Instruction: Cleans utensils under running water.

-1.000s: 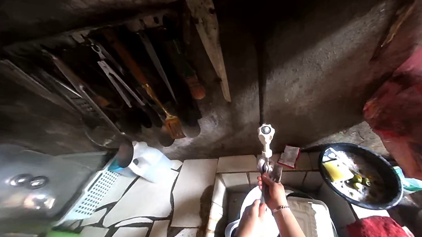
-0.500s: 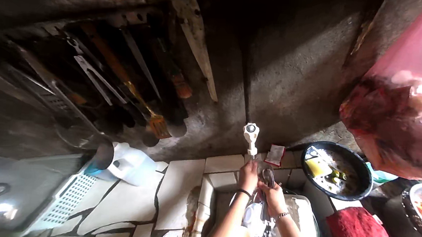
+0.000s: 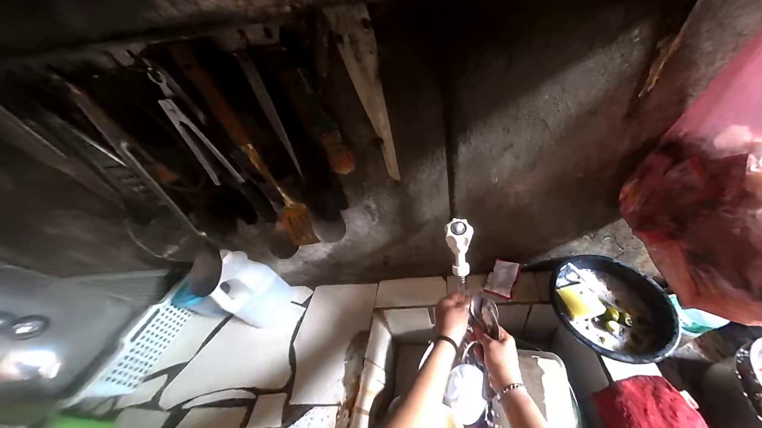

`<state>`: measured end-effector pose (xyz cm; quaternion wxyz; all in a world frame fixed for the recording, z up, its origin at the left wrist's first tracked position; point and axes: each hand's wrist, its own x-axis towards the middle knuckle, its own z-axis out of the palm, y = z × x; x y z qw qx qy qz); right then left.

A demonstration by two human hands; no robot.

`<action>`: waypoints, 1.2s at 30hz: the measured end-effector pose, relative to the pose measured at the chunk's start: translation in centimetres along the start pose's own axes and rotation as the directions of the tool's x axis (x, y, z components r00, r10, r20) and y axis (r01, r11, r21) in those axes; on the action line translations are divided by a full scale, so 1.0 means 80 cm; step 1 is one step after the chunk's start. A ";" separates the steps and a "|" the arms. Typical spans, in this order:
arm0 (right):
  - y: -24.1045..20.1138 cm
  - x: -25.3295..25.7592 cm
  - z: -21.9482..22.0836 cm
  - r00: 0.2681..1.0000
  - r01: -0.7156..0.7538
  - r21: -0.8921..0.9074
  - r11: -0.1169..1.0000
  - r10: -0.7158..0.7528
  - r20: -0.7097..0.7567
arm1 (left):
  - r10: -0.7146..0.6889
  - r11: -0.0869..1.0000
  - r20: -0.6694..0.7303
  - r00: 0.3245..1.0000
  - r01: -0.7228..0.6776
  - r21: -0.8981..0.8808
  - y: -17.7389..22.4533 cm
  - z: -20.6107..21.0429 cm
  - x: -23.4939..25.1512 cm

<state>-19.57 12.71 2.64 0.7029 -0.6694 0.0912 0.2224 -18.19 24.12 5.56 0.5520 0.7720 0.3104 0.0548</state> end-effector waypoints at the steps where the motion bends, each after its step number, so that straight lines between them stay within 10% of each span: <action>1: -0.003 0.003 0.004 1.000 0.000 -0.006 1.000 0.000 0.007 | 0.005 0.997 -0.053 0.999 -0.009 -0.075 -0.002 0.004 -0.002; 5: -0.010 0.005 -0.008 0.995 -0.030 0.027 0.999 0.027 0.096 | -0.030 0.935 0.200 0.979 0.098 -0.341 -0.015 -0.015 0.001; 11: -0.011 0.002 0.020 0.992 -0.046 0.177 0.983 0.024 0.124 | 0.079 0.985 -0.163 0.983 -0.103 -0.142 -0.006 -0.005 0.006; 16: -0.013 0.005 0.007 0.975 -0.136 0.162 0.977 0.103 0.197 | 0.033 0.945 0.085 0.996 -0.003 -0.326 -0.012 -0.011 0.002; 21: -0.027 0.014 0.002 0.927 -0.159 0.011 0.987 0.146 0.346 | -0.129 0.950 -0.130 0.983 0.085 -0.300 -0.015 0.005 0.026; 24: -0.023 0.020 -0.008 0.881 -0.185 -0.071 0.980 0.198 0.430 | -0.072 0.920 0.001 0.997 0.066 -0.386 -0.024 0.004 0.021; 30: -0.014 0.013 -0.006 0.912 -0.285 0.074 0.956 0.247 0.328 | 0.002 1.000 -0.050 0.999 0.000 0.030 -0.009 0.002 0.018; 36: -0.038 0.027 -0.024 0.877 -0.217 -0.207 0.954 0.284 0.387 | -0.131 0.862 0.178 0.975 0.201 -0.465 -0.004 -0.013 0.011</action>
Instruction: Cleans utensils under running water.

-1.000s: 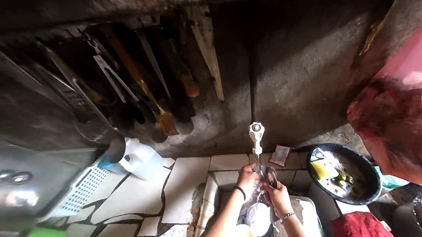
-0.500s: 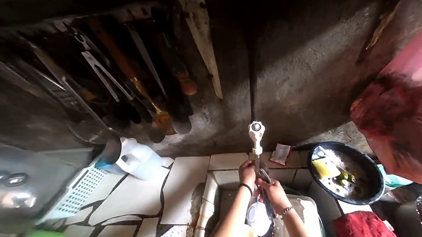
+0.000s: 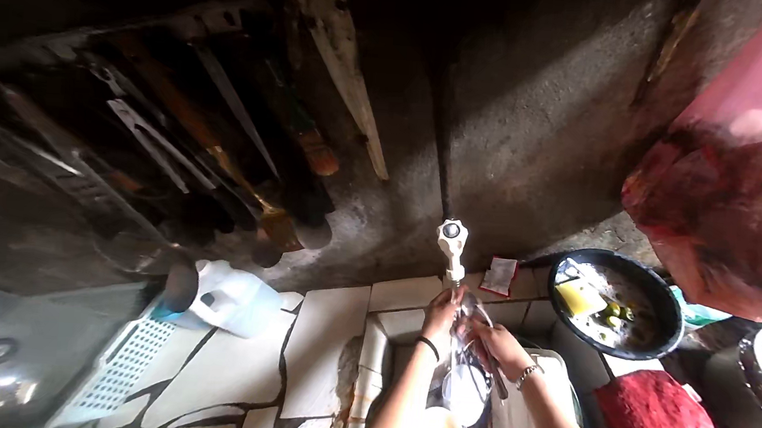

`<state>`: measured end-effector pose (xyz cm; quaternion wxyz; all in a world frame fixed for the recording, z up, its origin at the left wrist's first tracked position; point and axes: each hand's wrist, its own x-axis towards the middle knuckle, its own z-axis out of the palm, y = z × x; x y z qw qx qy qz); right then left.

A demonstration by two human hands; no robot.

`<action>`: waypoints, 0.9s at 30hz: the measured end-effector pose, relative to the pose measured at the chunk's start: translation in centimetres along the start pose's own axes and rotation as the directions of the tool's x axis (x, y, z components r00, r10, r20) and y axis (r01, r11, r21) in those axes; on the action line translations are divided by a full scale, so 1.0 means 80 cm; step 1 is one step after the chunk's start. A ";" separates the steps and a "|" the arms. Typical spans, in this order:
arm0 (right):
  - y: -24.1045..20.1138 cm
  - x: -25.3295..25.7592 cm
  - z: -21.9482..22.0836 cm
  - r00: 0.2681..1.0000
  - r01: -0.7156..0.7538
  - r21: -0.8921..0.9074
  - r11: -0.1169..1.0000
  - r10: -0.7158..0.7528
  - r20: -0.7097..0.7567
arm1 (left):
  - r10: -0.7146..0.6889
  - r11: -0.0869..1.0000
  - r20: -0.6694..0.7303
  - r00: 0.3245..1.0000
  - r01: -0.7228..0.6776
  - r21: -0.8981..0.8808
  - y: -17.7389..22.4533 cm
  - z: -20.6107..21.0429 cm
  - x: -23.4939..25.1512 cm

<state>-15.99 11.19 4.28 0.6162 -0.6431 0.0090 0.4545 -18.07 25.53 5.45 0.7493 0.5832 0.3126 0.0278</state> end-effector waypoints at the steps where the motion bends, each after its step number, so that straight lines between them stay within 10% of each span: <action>1: -0.002 0.000 -0.002 0.996 -0.013 -0.016 1.000 0.014 0.088 | -0.002 1.000 0.064 0.998 0.001 0.023 0.000 -0.004 0.000; 5: 0.000 0.007 0.003 0.992 0.007 -0.029 1.000 -0.003 0.123 | 0.137 0.907 0.023 0.990 -0.135 0.400 0.004 -0.010 0.009; 14: 0.012 -0.001 0.042 0.970 0.109 0.038 0.993 -0.098 -0.224 | 0.221 0.775 -0.082 0.972 -0.124 0.620 0.009 0.016 0.002; 27: 0.003 -0.014 -0.010 0.999 0.021 0.313 0.950 -0.010 -0.036 | 0.064 0.975 -0.023 0.998 -0.058 0.215 0.010 -0.016 -0.004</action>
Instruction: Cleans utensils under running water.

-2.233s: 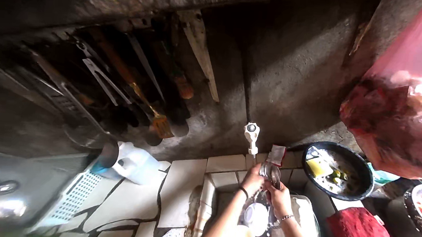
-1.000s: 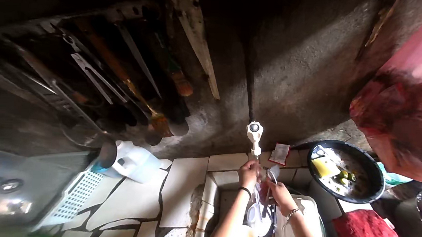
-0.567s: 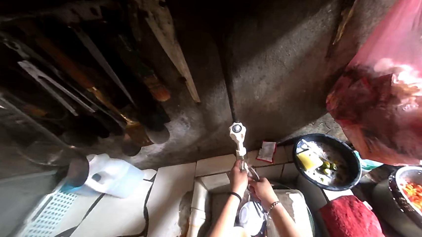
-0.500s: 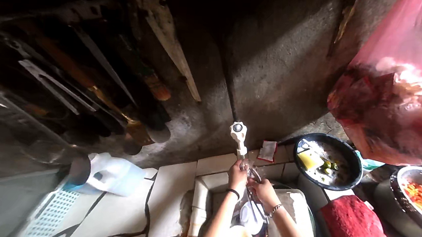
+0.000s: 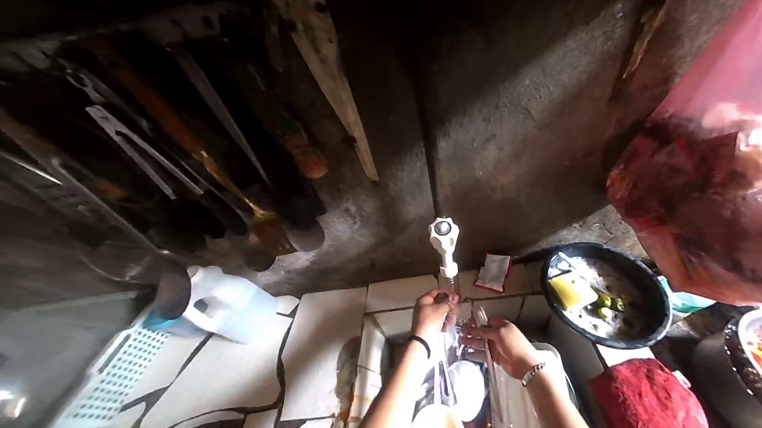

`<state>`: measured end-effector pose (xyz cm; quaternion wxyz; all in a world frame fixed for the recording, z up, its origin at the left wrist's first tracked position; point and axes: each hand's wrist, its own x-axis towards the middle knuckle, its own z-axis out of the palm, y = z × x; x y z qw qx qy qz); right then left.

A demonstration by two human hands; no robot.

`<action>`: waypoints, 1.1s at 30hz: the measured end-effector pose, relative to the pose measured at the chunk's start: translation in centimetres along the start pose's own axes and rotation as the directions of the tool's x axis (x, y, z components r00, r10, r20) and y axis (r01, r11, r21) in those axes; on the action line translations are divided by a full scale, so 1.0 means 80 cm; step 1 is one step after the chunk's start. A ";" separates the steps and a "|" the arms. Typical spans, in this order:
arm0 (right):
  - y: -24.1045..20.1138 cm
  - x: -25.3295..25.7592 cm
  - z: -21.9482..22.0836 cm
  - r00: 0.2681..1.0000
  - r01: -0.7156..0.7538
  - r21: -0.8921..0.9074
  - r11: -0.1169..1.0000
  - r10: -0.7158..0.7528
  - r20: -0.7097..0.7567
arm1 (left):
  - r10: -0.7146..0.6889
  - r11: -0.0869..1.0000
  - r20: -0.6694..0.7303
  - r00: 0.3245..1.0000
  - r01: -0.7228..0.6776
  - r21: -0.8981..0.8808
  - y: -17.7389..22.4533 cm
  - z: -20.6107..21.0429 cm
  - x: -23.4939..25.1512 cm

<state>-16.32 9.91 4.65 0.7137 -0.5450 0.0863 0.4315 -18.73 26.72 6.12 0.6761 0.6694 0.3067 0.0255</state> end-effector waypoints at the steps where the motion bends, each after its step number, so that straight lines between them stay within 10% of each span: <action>1: -0.002 0.003 0.004 0.999 0.018 -0.029 0.999 -0.019 -0.027 | -0.001 1.000 0.022 1.000 0.001 0.000 -0.002 0.003 -0.005; 6: -0.007 0.021 0.023 0.979 0.095 -0.184 0.978 -0.125 -0.160 | 0.030 0.996 0.069 0.997 -0.036 0.087 -0.011 0.016 -0.011; 12: -0.006 0.022 0.049 0.957 0.101 -0.244 0.964 -0.161 -0.242 | 0.229 0.959 -0.237 0.944 -0.178 0.219 -0.014 0.044 -0.010; 18: 0.026 0.012 0.056 0.950 0.086 -0.258 0.962 -0.157 -0.270 | 0.139 0.888 -0.206 0.969 -0.030 0.459 -0.013 0.038 -0.008; 25: 0.024 0.004 0.040 0.995 0.012 -0.086 0.996 -0.021 -0.100 | 0.134 0.927 0.046 0.990 -0.141 0.349 -0.025 0.016 -0.013; 33: -0.004 0.031 0.059 0.997 0.069 -0.257 0.964 -0.075 -0.012 | 0.005 0.999 -0.130 0.991 0.002 0.052 -0.030 -0.029 -0.013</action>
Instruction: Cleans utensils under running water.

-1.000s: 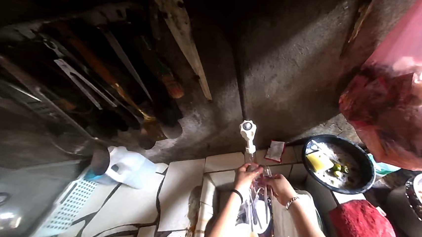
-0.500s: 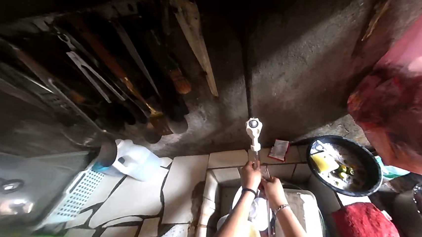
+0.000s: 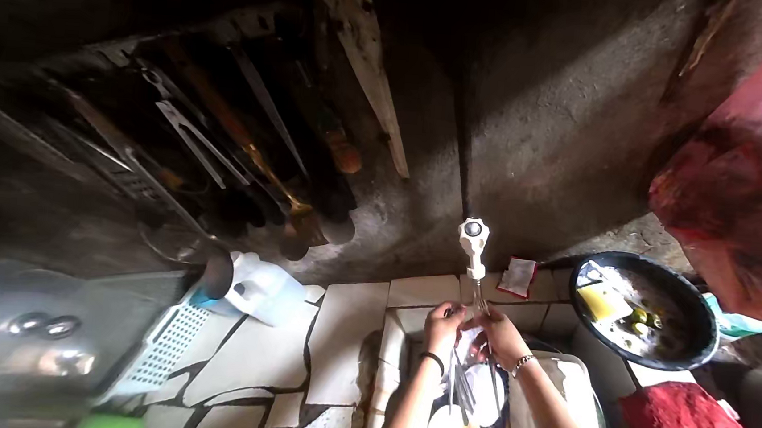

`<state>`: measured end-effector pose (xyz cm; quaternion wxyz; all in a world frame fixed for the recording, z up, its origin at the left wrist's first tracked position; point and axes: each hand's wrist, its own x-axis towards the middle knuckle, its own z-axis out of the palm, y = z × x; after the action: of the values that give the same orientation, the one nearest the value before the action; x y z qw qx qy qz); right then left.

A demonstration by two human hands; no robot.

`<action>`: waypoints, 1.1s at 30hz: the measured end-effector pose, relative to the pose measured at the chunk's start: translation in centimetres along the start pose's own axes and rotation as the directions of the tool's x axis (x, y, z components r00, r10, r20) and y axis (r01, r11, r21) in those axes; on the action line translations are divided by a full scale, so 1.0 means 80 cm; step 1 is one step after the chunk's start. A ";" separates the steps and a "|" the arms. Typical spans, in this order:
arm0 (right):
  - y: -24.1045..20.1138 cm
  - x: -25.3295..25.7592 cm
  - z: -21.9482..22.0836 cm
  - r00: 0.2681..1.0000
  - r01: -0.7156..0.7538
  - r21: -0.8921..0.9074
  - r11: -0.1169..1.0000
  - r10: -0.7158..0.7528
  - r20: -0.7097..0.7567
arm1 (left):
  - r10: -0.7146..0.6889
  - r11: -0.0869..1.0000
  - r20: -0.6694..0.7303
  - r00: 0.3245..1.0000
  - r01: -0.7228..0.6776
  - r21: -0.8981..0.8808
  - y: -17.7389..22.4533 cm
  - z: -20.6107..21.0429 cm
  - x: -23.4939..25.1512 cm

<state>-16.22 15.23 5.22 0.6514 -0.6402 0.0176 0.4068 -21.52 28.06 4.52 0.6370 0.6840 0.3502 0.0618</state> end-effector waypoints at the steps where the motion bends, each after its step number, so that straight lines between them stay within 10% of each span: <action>1: 0.002 0.007 0.009 0.999 0.031 -0.018 0.999 -0.032 -0.037 | -0.021 0.999 -0.037 0.999 0.020 -0.032 -0.003 -0.001 -0.007; 21: 0.013 0.042 0.029 0.925 0.149 -0.059 0.987 -0.160 -0.344 | -0.050 0.998 0.050 0.997 0.052 -0.038 -0.002 0.009 -0.094; 27: 0.021 0.024 0.021 0.987 0.154 0.452 0.879 -0.115 -0.113 | -0.043 0.995 0.020 0.999 0.045 -0.094 -0.009 0.018 -0.082; 33: 0.020 0.041 0.013 0.945 0.163 0.005 0.987 -0.154 -0.287 | -0.055 0.994 0.029 0.998 0.057 -0.098 -0.009 0.016 -0.098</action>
<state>-15.44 17.55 2.29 0.6818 -0.6821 0.0659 0.2560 -27.00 22.57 6.45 0.6760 0.6424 0.3573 0.0520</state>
